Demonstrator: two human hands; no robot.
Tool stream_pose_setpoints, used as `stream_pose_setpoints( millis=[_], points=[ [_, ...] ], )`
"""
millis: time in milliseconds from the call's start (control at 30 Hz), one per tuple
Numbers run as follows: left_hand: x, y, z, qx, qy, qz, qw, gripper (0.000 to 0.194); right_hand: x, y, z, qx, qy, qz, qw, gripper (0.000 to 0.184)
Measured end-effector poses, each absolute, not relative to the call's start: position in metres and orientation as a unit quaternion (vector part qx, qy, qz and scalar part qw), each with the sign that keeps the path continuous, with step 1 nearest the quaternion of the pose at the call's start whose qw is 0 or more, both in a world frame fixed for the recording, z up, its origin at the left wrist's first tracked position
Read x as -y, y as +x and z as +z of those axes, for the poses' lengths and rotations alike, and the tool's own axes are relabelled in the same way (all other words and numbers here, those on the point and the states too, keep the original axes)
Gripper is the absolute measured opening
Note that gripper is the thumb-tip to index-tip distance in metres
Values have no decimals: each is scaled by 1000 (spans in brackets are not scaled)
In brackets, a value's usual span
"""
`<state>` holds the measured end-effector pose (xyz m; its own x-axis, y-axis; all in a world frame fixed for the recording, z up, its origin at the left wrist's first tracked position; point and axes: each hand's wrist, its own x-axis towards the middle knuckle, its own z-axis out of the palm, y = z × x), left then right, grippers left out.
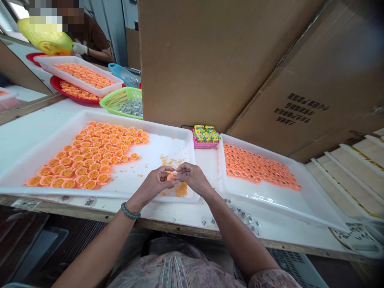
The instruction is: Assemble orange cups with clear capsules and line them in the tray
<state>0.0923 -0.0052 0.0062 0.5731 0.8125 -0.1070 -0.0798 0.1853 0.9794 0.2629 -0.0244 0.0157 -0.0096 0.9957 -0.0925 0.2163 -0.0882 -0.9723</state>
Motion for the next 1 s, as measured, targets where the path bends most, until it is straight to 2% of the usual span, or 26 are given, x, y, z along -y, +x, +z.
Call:
stream_pose_setpoints(
  millis=[133, 367, 567, 767, 867, 1000],
  points=[
    [5, 93, 5, -344, 560, 340, 672, 46, 34, 259, 8, 515, -572, 480, 421, 31],
    [4, 93, 5, -351, 572, 328, 665, 56, 44, 250, 0, 545, -573, 412, 452, 13],
    [3, 95, 7, -366, 567, 309, 671, 60, 46, 256, 9, 556, -552, 438, 440, 20],
    [4, 96, 14, -388, 623, 254, 630, 63, 47, 252, 3, 577, -605, 355, 419, 10],
    [5, 97, 18, -406, 639, 227, 613, 67, 49, 252, 0, 591, -616, 328, 405, 11],
    [1, 101, 13, -430, 621, 216, 619, 71, 55, 260, 3, 582, -597, 358, 421, 17]
  ],
)
